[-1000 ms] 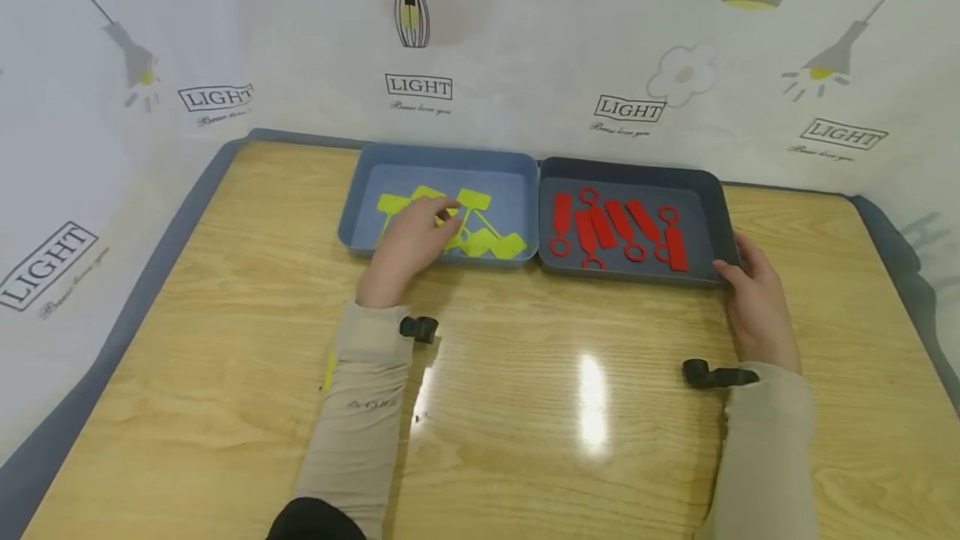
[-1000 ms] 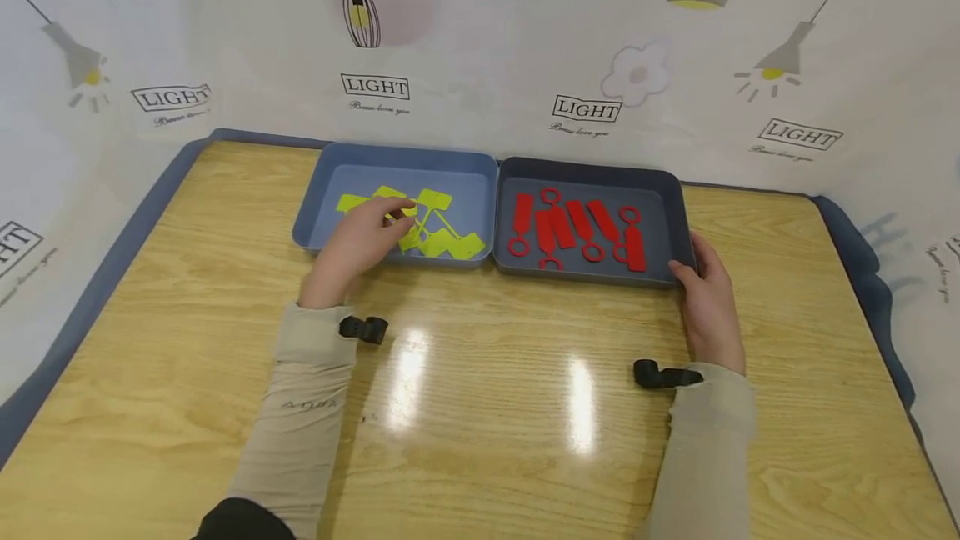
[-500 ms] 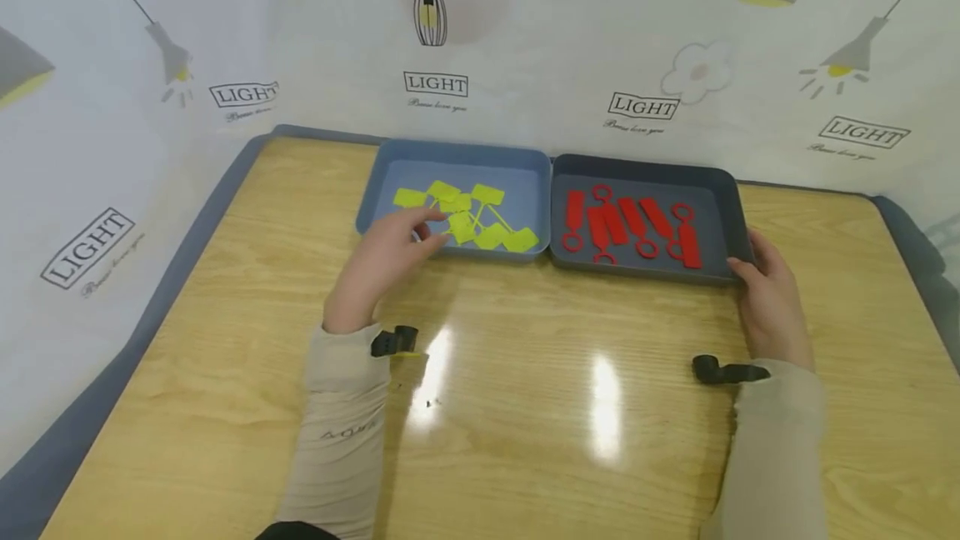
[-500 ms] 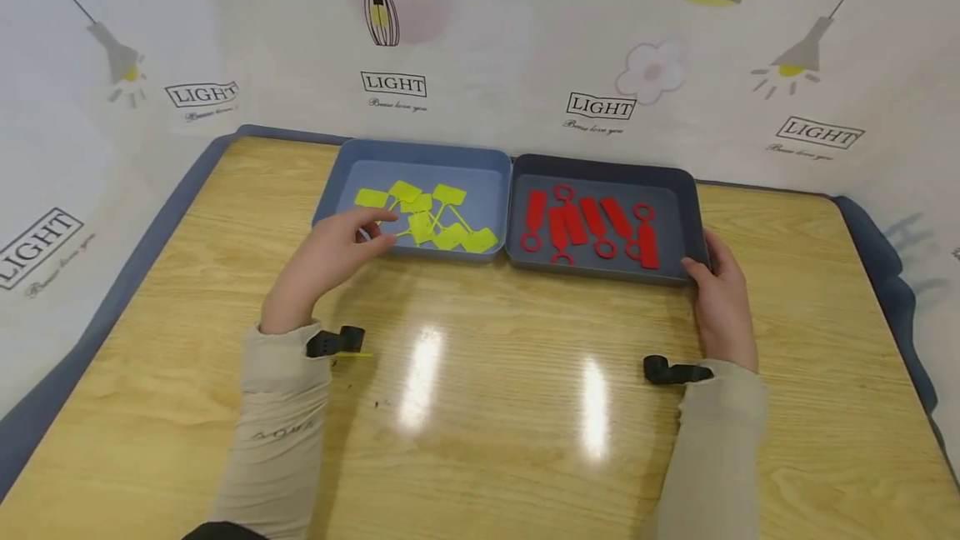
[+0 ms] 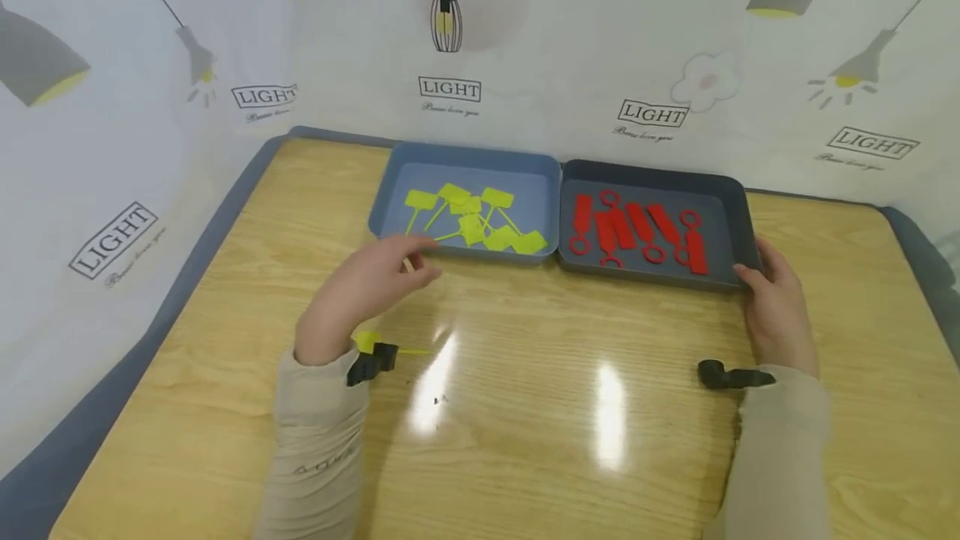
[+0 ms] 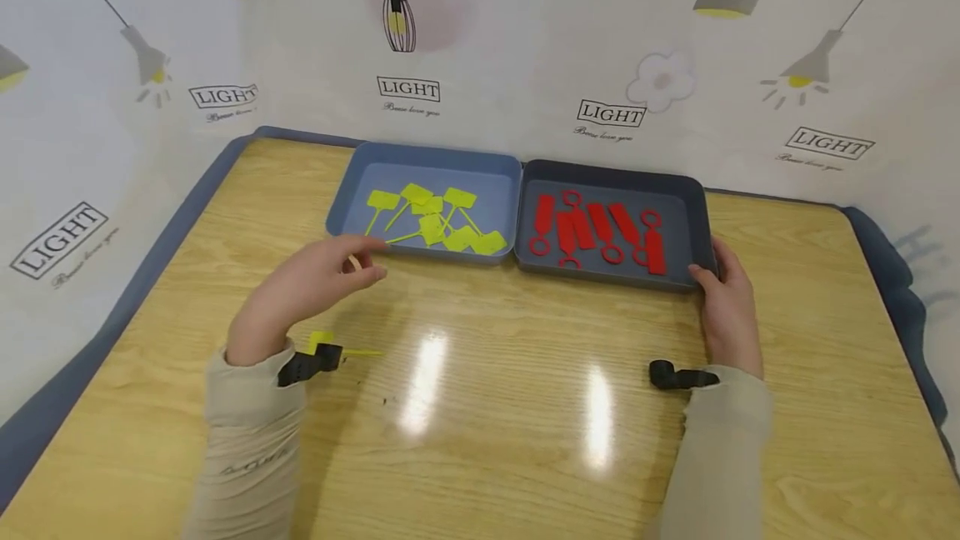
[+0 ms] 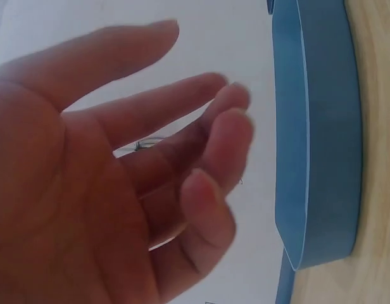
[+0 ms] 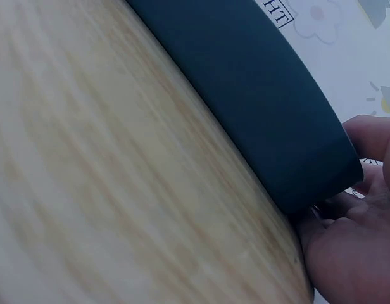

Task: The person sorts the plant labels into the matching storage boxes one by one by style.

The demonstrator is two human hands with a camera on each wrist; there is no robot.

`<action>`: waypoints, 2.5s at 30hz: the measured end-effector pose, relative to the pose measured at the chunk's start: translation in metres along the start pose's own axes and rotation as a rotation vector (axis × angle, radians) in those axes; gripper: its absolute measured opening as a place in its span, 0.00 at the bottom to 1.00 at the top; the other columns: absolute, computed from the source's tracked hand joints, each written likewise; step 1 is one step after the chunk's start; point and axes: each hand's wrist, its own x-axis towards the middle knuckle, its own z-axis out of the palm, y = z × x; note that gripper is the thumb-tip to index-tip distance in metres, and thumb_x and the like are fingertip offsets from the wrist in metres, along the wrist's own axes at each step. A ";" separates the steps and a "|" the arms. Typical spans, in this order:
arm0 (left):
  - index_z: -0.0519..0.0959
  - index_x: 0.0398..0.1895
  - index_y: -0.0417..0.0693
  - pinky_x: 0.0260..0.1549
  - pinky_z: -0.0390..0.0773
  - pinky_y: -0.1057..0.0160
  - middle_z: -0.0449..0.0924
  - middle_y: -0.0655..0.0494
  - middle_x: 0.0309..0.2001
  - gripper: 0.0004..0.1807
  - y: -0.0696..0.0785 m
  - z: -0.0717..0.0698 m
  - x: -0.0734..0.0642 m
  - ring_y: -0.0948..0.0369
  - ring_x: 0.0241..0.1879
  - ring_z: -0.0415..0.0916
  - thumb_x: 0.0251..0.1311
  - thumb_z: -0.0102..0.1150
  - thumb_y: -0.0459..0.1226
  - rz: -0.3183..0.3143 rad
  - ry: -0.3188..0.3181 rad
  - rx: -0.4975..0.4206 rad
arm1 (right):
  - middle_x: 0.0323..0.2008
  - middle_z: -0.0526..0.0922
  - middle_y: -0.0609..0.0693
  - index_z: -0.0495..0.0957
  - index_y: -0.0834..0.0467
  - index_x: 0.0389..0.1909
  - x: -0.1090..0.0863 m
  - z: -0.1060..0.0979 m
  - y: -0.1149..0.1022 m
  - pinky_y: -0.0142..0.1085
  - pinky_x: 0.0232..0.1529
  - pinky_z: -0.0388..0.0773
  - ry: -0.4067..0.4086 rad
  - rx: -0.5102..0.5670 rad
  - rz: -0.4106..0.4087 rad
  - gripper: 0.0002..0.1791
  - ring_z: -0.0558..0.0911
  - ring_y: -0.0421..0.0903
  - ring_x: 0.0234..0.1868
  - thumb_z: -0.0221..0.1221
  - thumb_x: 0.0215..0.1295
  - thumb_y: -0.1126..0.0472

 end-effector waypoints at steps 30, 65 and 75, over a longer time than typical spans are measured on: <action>0.68 0.21 0.53 0.16 0.63 0.63 0.68 0.60 0.19 0.06 -0.014 0.044 -0.015 0.61 0.19 0.63 0.46 0.55 0.36 -0.154 -0.158 0.373 | 0.68 0.48 0.49 0.51 0.54 0.67 0.000 0.000 0.004 0.25 0.56 0.58 -0.027 0.035 0.010 0.32 0.51 0.43 0.66 0.50 0.64 0.68; 0.72 0.22 0.50 0.21 0.71 0.53 0.75 0.53 0.25 0.07 -0.034 0.052 0.001 0.55 0.27 0.73 0.53 0.45 0.38 -0.261 -0.032 0.417 | 0.68 0.46 0.48 0.50 0.53 0.68 0.000 -0.001 0.004 0.25 0.58 0.56 -0.041 0.023 -0.004 0.32 0.50 0.43 0.66 0.49 0.64 0.68; 0.76 0.34 0.55 0.31 0.73 0.55 0.76 0.58 0.34 0.11 -0.037 0.048 0.000 0.58 0.36 0.73 0.55 0.46 0.30 -0.152 -0.036 0.369 | 0.68 0.46 0.48 0.50 0.54 0.68 -0.001 -0.001 0.002 0.26 0.58 0.56 -0.049 0.038 -0.005 0.32 0.50 0.43 0.66 0.49 0.64 0.68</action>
